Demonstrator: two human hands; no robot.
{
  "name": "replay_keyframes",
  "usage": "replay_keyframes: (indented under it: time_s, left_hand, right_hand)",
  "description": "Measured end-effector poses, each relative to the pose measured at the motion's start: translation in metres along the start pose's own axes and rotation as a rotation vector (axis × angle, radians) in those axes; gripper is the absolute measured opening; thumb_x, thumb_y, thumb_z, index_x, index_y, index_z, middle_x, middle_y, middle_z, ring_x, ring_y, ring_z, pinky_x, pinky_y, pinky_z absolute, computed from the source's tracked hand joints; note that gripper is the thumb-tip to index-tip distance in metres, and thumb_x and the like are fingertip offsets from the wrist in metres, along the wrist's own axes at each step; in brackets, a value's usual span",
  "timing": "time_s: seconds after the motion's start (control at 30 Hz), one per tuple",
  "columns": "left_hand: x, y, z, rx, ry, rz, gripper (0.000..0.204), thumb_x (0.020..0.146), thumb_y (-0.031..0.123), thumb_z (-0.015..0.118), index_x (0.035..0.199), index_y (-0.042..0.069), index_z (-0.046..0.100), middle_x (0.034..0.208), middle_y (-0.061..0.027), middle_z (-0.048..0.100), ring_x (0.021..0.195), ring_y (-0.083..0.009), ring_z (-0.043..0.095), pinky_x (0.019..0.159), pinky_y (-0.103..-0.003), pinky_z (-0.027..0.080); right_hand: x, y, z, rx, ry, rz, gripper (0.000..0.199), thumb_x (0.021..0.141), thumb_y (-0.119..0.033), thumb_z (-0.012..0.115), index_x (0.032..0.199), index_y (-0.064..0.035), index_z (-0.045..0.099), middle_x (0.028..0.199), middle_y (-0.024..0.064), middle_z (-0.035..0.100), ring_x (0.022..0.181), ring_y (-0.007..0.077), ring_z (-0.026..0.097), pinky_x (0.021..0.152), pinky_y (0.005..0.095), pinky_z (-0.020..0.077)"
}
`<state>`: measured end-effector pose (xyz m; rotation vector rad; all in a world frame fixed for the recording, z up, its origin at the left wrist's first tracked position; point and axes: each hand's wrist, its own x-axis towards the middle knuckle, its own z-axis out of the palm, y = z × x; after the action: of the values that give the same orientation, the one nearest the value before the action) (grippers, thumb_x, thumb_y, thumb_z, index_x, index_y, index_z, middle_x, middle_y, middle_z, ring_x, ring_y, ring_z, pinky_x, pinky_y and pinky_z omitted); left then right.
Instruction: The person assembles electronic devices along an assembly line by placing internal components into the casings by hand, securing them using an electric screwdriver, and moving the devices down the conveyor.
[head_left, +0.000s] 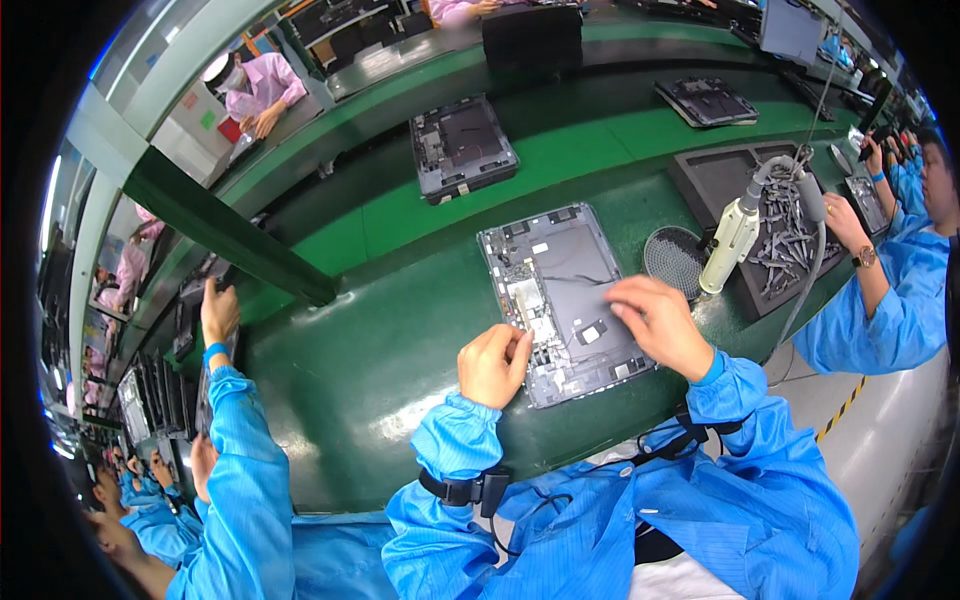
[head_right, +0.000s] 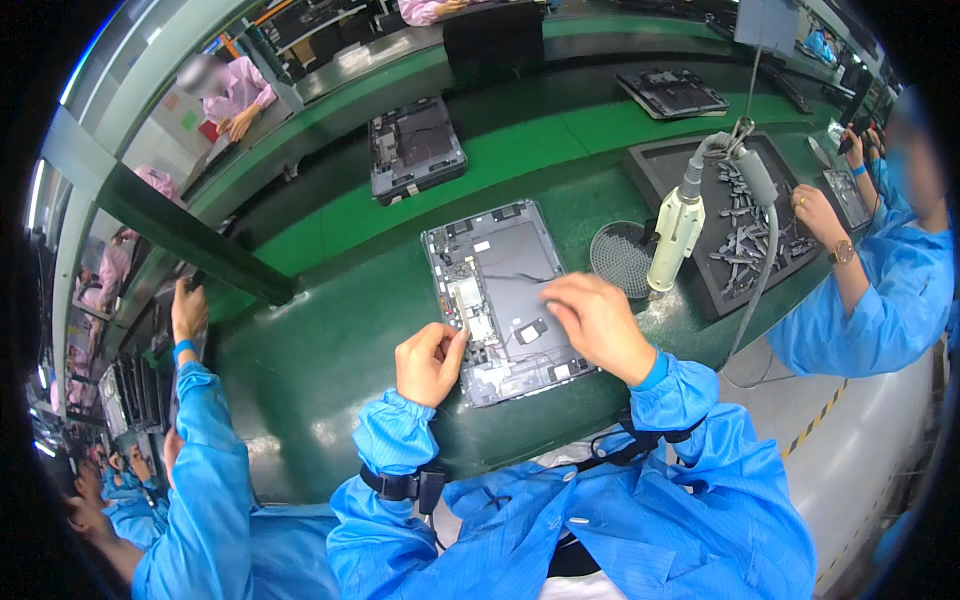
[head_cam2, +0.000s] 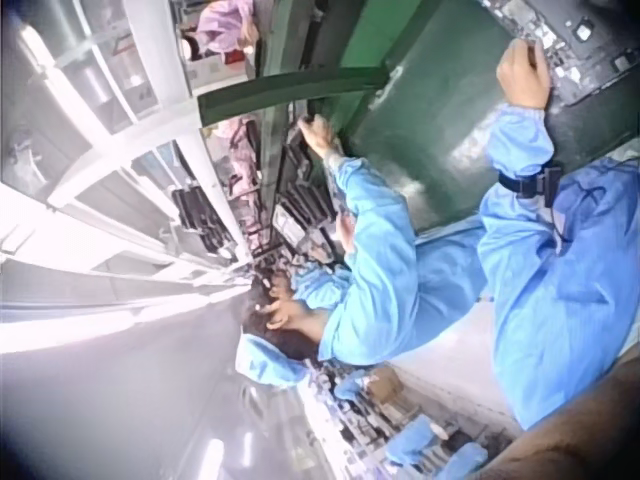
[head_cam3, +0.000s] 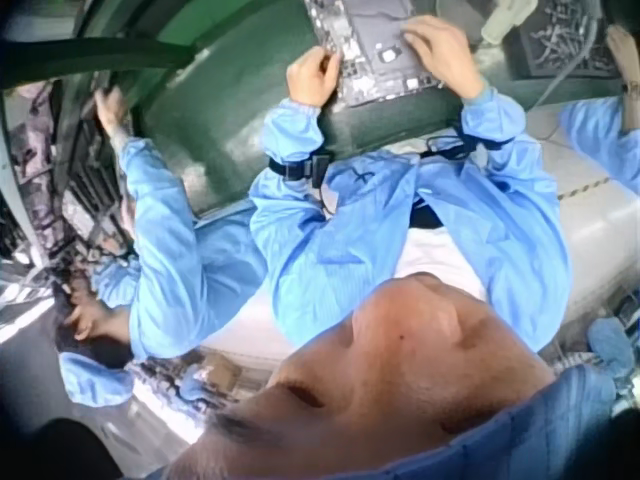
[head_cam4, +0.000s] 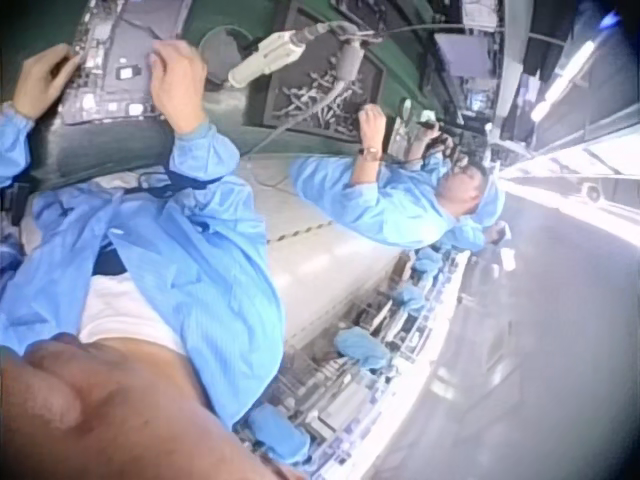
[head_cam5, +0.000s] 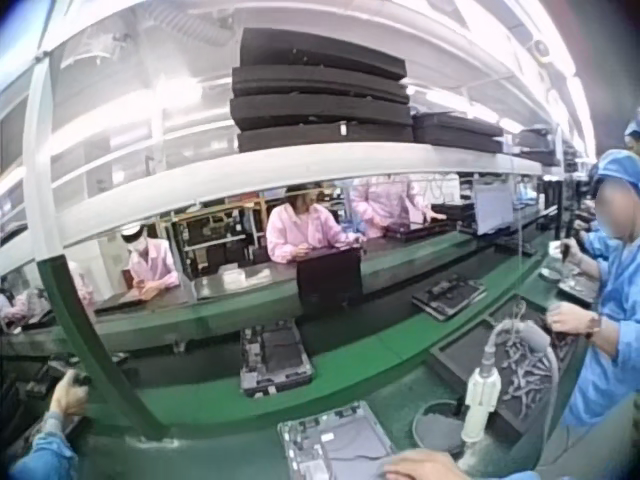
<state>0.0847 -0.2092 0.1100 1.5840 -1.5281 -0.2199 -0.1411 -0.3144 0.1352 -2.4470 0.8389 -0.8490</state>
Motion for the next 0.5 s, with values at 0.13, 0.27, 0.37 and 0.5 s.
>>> replay_keyframes:
  time_s: [0.13, 0.27, 0.37, 0.5]
  left_hand:
    - [-0.001, -0.001, -0.002, -0.102, 0.047, -0.067, 0.012, 0.078, 0.007, 0.067, 0.07, 0.002, 0.059, 0.055, -0.0061, 0.053, 0.043, -0.0149, 0.049, 0.042, -0.028, 0.039]
    - [-0.004, 0.001, -0.003, -0.125, -0.005, -0.018, 0.012, 0.077, 0.006, 0.067, 0.069, 0.002, 0.059, 0.057, -0.0062, 0.053, 0.043, -0.0154, 0.05, 0.042, -0.028, 0.038]
    - [-0.002, 0.003, -0.003, -0.12, -0.036, 0.032, 0.01, 0.077, 0.004, 0.067, 0.071, 0.001, 0.06, 0.057, -0.0062, 0.053, 0.045, -0.014, 0.049, 0.043, -0.027, 0.038]
    - [-0.003, 0.001, -0.001, -0.121, -0.062, 0.074, 0.008, 0.077, 0.002, 0.067, 0.072, 0.0, 0.061, 0.057, -0.0068, 0.053, 0.044, -0.013, 0.047, 0.042, -0.026, 0.037]
  right_hand:
    - [0.0, -0.022, 0.0, 0.007, -0.325, 0.201, 0.026, 0.076, -0.013, 0.067, 0.1, -0.0051, 0.062, 0.104, 0.0107, 0.055, 0.085, 0.0308, 0.06, 0.075, 0.0405, 0.0476]
    - [0.002, -0.02, 0.005, -0.037, -0.298, 0.217, 0.022, 0.074, -0.014, 0.069, 0.094, -0.005, 0.064, 0.092, 0.009, 0.059, 0.077, 0.0281, 0.062, 0.067, 0.0378, 0.0486]
    - [0.009, -0.024, 0.002, 0.165, -0.264, 0.392, 0.017, 0.074, -0.013, 0.07, 0.087, -0.004, 0.066, 0.078, 0.009, 0.064, 0.065, 0.0231, 0.063, 0.059, 0.0333, 0.0485]
    - [0.011, -0.053, -0.007, 0.375, -0.35, 0.417, 0.012, 0.075, -0.009, 0.067, 0.085, -0.0019, 0.066, 0.075, 0.0121, 0.066, 0.062, 0.0223, 0.064, 0.058, 0.0321, 0.0489]
